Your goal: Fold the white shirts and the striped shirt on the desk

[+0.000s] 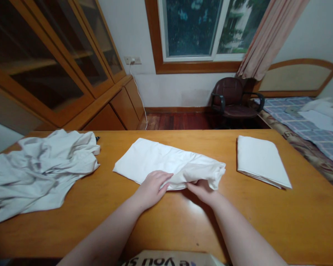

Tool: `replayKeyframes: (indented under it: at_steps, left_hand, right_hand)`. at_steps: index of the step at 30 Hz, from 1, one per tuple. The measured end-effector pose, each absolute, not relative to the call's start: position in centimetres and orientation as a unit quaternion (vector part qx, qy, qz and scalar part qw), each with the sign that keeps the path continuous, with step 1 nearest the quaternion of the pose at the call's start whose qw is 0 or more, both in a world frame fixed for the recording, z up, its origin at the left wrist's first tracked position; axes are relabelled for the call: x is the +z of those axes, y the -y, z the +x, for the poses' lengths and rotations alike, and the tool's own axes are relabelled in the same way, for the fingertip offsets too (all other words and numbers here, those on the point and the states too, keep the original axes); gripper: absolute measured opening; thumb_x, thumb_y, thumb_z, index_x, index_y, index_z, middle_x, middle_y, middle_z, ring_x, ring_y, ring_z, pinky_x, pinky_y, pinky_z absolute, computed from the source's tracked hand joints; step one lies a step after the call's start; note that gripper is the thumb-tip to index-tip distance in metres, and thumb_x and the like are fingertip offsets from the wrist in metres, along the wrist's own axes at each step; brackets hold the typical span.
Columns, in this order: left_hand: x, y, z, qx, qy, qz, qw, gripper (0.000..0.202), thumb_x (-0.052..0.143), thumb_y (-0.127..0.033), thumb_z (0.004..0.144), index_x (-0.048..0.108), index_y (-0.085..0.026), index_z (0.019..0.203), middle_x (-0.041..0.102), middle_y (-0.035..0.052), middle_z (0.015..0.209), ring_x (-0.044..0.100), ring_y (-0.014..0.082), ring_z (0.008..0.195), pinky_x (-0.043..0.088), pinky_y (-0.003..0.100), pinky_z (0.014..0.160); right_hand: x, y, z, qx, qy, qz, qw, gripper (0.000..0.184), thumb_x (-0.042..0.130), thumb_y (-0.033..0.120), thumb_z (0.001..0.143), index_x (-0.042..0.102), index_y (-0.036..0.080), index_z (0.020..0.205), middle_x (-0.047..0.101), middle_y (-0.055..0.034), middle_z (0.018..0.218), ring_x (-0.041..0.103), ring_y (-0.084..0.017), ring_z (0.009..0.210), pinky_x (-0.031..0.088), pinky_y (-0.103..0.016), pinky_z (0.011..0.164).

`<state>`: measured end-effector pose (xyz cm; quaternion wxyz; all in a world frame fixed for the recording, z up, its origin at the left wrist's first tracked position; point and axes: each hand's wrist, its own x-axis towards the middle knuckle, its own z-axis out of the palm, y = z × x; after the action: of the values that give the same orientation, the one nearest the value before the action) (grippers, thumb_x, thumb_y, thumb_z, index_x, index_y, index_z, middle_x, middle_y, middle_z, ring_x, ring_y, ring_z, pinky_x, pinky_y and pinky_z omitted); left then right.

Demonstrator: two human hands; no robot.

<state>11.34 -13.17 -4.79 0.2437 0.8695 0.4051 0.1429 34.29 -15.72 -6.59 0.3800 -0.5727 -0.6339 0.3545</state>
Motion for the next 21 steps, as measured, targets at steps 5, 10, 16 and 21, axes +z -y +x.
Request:
replayKeyframes:
  at_steps: [5,10,16,21]
  left_hand:
    - [-5.5,13.2,11.0,0.065,-0.451,0.87,0.191,0.066,0.062,-0.033,0.074,0.044,-0.022,0.137,0.035,0.0104,0.148,0.024,0.0322,0.138,0.013,0.054,0.113]
    - [-5.8,13.0,11.0,0.052,-0.424,0.884,0.192,0.061,0.058,-0.023,0.077,0.045,-0.025,0.136,0.035,0.0084,0.148,0.026,0.0297,0.137,0.017,0.052,0.112]
    - [-5.5,12.1,10.6,0.11,-0.392,0.878,0.25,0.045,0.054,-0.041,0.086,0.054,-0.026,0.129,0.056,0.0062,0.131,0.05,0.0236,0.118,0.038,0.04,0.101]
    - [-5.4,12.1,10.7,0.121,-0.399,0.869,0.266,0.032,0.042,-0.032,0.093,0.064,-0.022,0.115,0.067,0.0056,0.107,0.057,0.0201,0.101,0.044,0.033,0.09]
  right_hand:
    - [-5.2,15.8,34.6,0.396,0.607,-0.562,0.399,0.039,0.057,0.037,0.076,0.064,0.024,0.111,0.068,-0.0094,0.107,0.058,-0.029,0.11,0.042,-0.047,0.1]
    - [-5.3,15.3,35.0,0.385,0.572,-0.586,0.425,0.02,0.062,0.034,0.071,0.069,0.025,0.087,0.071,-0.0067,0.094,0.062,-0.029,0.097,0.046,-0.045,0.094]
    - [-6.0,14.6,37.3,0.367,0.48,-0.627,0.492,0.015,0.058,0.029,0.063,0.058,0.023,0.049,0.063,-0.0027,0.056,0.059,-0.022,0.063,0.05,-0.034,0.067]
    - [-6.7,14.0,38.3,0.347,0.393,-0.629,0.574,0.018,0.055,0.033,0.067,0.056,0.02,0.054,0.06,-0.0014,0.055,0.057,-0.019,0.059,0.047,-0.031,0.06]
